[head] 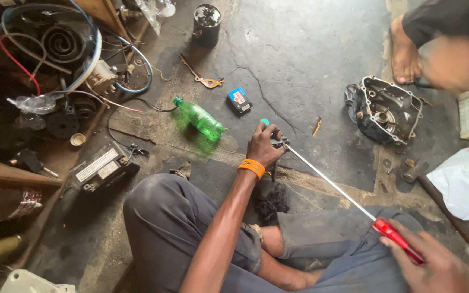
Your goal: The person sits cross-legged on the workshop floor and uses a long red-handled screwdriver to unscrew and adjust screws on a small black carburetor-like component, holding the part steady with the other hand and repositioning it repeatedly while working on different screws.
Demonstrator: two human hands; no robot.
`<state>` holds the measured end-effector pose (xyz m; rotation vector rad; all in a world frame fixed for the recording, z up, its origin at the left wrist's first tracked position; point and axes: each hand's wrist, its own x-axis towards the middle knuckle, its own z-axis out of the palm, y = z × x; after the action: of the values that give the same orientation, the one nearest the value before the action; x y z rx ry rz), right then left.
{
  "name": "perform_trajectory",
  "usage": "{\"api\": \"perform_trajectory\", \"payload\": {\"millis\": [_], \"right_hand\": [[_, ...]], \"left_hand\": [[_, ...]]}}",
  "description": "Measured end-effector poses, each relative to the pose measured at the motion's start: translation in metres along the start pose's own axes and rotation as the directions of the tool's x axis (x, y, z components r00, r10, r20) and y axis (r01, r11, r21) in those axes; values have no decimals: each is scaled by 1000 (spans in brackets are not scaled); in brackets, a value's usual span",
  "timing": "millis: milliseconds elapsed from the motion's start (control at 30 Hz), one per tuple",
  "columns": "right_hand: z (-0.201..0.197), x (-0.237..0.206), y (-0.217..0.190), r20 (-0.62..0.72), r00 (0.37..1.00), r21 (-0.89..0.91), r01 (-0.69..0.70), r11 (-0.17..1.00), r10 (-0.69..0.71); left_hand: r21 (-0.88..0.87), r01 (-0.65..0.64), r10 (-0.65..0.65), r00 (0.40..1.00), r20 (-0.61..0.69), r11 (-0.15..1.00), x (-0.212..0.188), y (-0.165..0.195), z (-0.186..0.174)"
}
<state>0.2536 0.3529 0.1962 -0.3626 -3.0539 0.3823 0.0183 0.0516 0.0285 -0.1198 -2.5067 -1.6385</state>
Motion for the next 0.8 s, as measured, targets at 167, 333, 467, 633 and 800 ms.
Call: {"api": "perform_trajectory", "payload": {"millis": [167, 333, 467, 633, 800], "right_hand": [[24, 31, 62, 680, 666, 379, -678, 630, 307], [52, 23, 92, 664, 691, 247, -565, 787, 287], [46, 3, 75, 159, 984, 137, 55, 989, -76], [31, 9, 79, 383, 914, 451, -312, 836, 135], [53, 23, 102, 755, 572, 404, -792, 458, 322]], "left_hand": [[30, -67, 66, 997, 40, 997, 1, -1, 1], [20, -50, 49, 998, 32, 999, -1, 0, -1], [9, -66, 65, 998, 8, 998, -1, 1, -1], [13, -106, 104, 992, 75, 994, 0, -1, 0], [14, -133, 132, 988, 77, 991, -1, -3, 0]]}}
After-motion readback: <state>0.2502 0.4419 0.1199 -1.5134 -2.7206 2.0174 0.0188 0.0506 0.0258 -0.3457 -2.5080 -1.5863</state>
